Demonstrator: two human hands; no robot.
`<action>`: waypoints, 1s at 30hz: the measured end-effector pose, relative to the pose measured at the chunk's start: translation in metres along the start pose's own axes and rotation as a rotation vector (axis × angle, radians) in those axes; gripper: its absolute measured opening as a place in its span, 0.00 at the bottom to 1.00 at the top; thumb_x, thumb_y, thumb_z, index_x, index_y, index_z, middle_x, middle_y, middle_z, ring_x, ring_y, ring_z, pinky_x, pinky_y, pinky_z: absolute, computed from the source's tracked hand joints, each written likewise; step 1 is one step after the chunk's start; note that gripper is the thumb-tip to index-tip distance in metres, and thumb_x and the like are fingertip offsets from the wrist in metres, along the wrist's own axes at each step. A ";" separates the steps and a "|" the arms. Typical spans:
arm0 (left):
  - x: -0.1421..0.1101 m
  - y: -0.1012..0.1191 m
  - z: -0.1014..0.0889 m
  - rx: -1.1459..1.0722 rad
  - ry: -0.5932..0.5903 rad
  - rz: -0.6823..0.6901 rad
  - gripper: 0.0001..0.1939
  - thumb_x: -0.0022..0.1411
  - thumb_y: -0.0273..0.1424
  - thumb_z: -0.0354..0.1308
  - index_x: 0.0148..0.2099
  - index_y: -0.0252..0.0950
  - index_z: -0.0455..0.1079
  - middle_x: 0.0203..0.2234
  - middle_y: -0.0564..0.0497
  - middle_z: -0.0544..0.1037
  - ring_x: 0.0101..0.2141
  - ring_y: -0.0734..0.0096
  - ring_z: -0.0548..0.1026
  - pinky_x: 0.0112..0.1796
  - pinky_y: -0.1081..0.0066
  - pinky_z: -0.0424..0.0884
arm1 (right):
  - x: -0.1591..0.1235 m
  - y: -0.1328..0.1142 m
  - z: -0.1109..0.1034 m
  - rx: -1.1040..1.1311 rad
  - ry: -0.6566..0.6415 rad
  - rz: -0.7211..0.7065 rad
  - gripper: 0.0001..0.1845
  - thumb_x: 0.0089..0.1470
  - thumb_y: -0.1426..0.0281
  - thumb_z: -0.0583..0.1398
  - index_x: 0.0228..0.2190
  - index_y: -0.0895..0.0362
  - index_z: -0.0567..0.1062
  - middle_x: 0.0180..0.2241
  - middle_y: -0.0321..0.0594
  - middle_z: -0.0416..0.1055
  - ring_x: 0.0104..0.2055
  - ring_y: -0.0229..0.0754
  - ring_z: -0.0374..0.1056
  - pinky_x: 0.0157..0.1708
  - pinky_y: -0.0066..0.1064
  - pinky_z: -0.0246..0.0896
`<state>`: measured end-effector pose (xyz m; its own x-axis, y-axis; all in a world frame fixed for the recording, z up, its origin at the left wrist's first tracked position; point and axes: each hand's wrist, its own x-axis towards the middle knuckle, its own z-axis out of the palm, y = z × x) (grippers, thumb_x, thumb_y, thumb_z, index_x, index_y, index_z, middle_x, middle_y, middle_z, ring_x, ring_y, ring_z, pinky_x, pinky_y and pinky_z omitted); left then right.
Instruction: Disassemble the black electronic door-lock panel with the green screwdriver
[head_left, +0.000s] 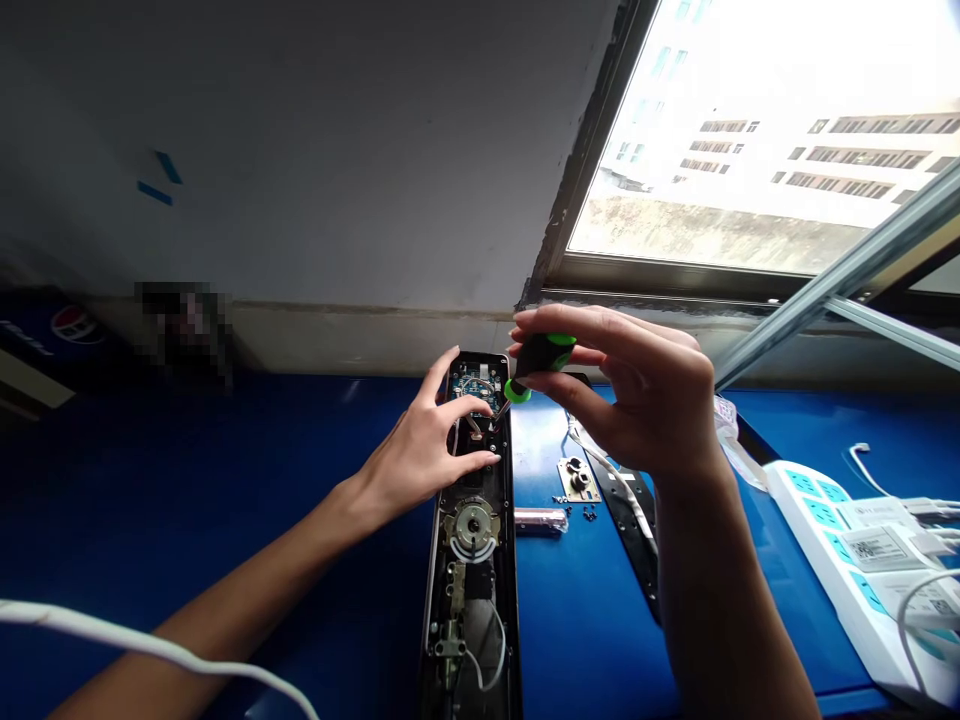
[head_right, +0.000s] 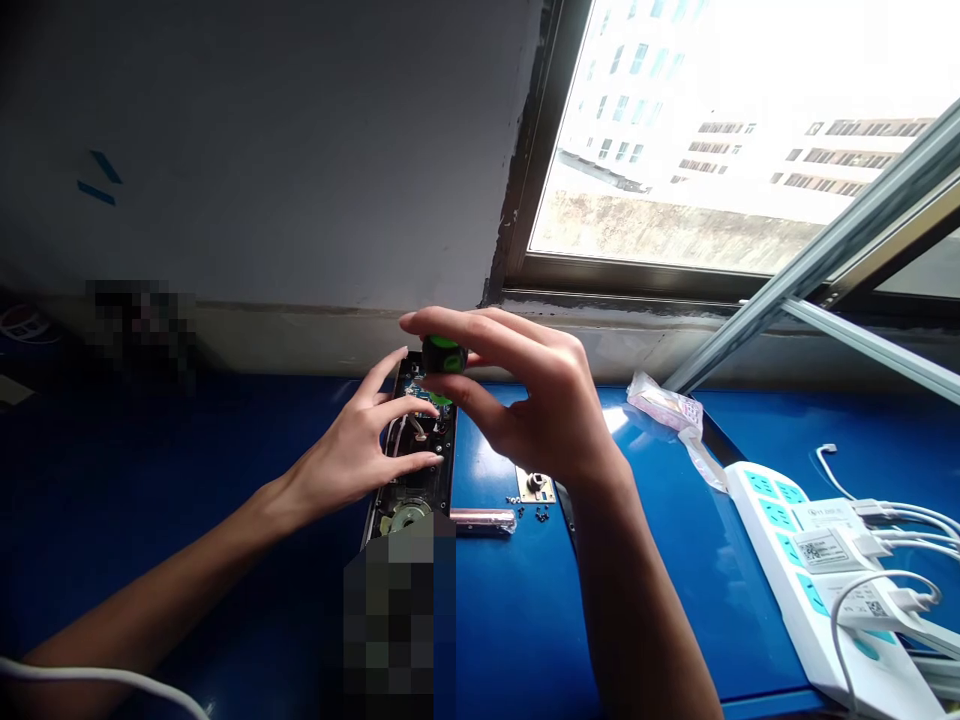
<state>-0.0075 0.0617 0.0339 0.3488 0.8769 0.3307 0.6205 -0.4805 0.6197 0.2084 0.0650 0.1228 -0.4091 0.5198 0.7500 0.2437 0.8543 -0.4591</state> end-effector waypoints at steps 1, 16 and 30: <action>0.000 0.000 0.000 -0.003 0.001 0.004 0.20 0.56 0.36 0.73 0.50 0.41 0.78 0.76 0.49 0.37 0.63 0.42 0.70 0.63 0.47 0.70 | 0.000 0.000 0.000 -0.010 0.005 -0.014 0.21 0.59 0.77 0.65 0.53 0.50 0.79 0.48 0.38 0.80 0.48 0.43 0.78 0.45 0.38 0.81; -0.002 0.006 -0.008 0.170 -0.005 0.065 0.31 0.61 0.48 0.68 0.63 0.46 0.70 0.76 0.46 0.37 0.67 0.33 0.61 0.62 0.37 0.68 | 0.000 -0.002 -0.020 0.023 0.130 0.044 0.24 0.53 0.77 0.67 0.50 0.53 0.72 0.41 0.37 0.77 0.43 0.44 0.79 0.39 0.38 0.80; -0.007 0.032 0.023 0.264 -0.243 0.605 0.12 0.71 0.33 0.58 0.53 0.37 0.76 0.61 0.42 0.74 0.70 0.46 0.58 0.64 0.46 0.69 | -0.011 0.020 -0.055 -0.238 -0.587 0.469 0.18 0.54 0.71 0.69 0.44 0.54 0.71 0.28 0.30 0.73 0.24 0.31 0.65 0.23 0.24 0.59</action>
<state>0.0261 0.0395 0.0353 0.8144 0.4427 0.3752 0.4074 -0.8966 0.1735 0.2665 0.0762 0.1316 -0.5987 0.7949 0.0986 0.6604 0.5595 -0.5009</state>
